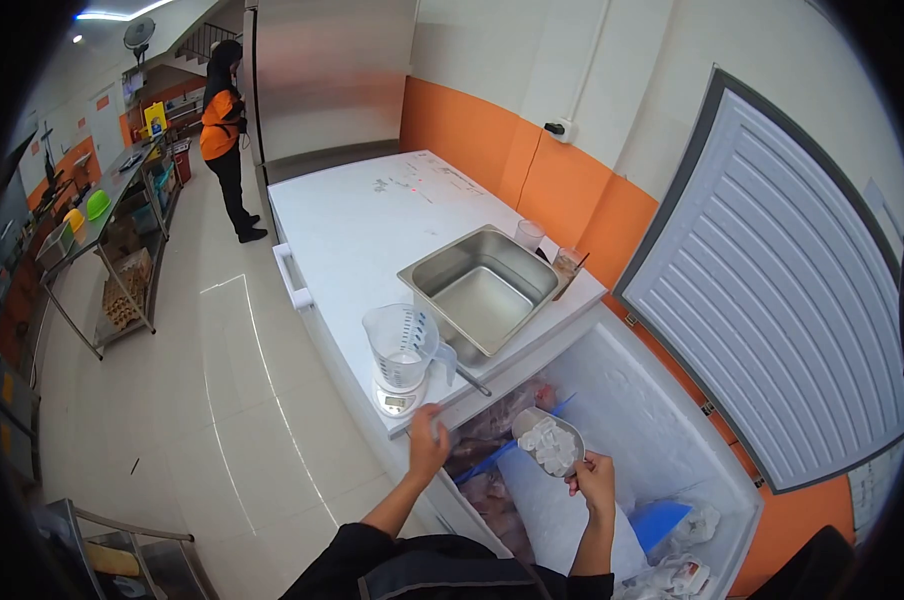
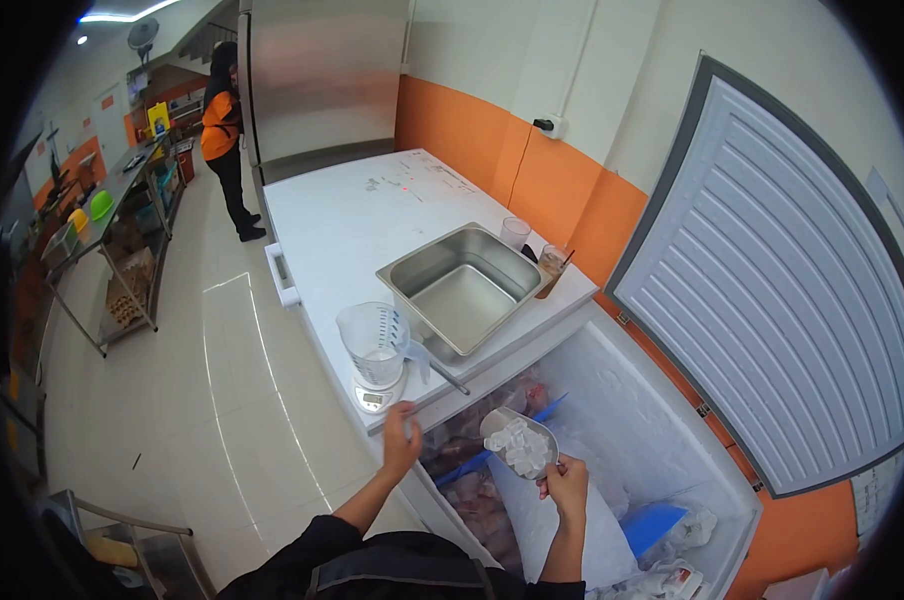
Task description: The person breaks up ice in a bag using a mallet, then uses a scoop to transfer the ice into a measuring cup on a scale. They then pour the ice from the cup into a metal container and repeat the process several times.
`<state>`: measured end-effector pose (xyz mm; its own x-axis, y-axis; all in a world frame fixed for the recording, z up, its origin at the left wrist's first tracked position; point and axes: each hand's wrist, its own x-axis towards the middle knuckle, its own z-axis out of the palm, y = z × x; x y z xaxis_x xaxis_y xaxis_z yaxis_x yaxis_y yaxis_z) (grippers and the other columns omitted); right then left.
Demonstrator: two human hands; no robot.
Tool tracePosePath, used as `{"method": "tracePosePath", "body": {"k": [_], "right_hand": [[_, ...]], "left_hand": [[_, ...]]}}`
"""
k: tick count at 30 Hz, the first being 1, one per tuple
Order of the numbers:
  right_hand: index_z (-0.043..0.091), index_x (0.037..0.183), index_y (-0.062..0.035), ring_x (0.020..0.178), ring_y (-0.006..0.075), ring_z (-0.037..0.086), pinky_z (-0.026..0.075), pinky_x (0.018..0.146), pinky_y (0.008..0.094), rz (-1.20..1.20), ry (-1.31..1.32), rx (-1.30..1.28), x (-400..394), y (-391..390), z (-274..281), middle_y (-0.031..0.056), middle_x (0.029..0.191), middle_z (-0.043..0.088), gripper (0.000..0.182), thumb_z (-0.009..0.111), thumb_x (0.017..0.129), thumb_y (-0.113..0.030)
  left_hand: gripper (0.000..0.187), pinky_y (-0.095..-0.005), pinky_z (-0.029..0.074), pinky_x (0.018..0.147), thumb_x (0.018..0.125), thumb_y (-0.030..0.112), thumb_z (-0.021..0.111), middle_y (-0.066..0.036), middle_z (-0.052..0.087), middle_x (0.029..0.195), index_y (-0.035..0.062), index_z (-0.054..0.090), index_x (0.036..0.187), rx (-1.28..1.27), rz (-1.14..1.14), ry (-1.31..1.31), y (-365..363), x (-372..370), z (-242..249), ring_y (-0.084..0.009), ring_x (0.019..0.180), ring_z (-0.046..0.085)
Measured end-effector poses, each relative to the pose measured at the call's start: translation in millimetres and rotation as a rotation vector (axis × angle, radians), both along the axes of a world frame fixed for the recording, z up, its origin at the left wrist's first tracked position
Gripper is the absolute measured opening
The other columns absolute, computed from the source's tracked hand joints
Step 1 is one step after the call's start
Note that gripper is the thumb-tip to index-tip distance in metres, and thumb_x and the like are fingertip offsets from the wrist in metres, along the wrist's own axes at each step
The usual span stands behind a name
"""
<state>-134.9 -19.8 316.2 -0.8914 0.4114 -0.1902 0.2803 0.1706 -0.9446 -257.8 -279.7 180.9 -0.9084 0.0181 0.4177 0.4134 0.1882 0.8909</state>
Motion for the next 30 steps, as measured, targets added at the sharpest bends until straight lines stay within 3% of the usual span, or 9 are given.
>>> {"method": "tracePosePath", "body": {"k": [3,7,13,28,30], "right_hand": [[0.06,0.085,0.0095,0.037,0.0114,0.05,0.041,0.033,0.0245,0.017,-0.021,-0.018,3.3,11.5,-8.0,0.0111,0.053,0.055,0.019,0.045,0.076,0.003],[0.06,0.079,0.0095,0.035,0.0109,0.047,0.039,0.032,0.0239,-0.036,-0.024,-0.009,7.0,18.8,-7.6,0.012,0.053,0.055,0.016,0.046,0.074,0.002],[0.06,0.082,0.0094,0.035,0.0108,0.047,0.039,0.031,0.024,-0.04,-0.05,-0.012,8.4,34.9,-21.3,0.0117,0.052,0.055,0.018,0.045,0.074,0.003],[0.06,0.081,0.0091,0.034,0.0109,0.047,0.039,0.031,0.0241,-0.038,-0.049,0.0,6.1,35.6,-25.4,0.0111,0.051,0.054,0.018,0.045,0.075,0.003],[0.06,0.08,0.0089,0.034,0.0109,0.047,0.038,0.031,0.0242,-0.036,-0.042,-0.021,6.7,37.4,-28.5,0.0111,0.051,0.054,0.018,0.044,0.075,0.003]], "left_hand": [[0.056,-0.0508,0.019,0.101,0.072,0.007,0.053,-0.03,0.029,0.128,-0.0121,0.03,0.12,-0.205,0.107,0.032,45.0,-34.3,-8.4,-0.042,0.123,0.024],[0.063,-0.0481,0.01,0.106,0.076,0.019,0.049,-0.034,0.017,0.135,-0.0197,0.027,0.12,-0.635,0.266,-0.099,66.5,-75.0,-5.4,-0.0423,0.13,0.011],[0.061,-0.0465,0.007,0.107,0.078,0.029,0.047,-0.034,0.015,0.136,-0.0197,0.039,0.114,-0.66,0.295,-0.114,73.7,-95.4,-10.3,-0.0416,0.13,0.008],[0.077,-0.0458,0.004,0.107,0.078,0.04,0.05,-0.029,0.015,0.138,-0.0178,0.028,0.124,-0.535,0.309,-0.33,80.2,-122.2,-1.2,-0.041,0.13,0.004],[0.077,-0.0453,0.003,0.107,0.078,0.04,0.049,-0.03,0.016,0.138,-0.0182,0.027,0.124,-0.616,0.267,-0.304,76.1,-120.4,-2.1,-0.0418,0.13,0.005]]}}
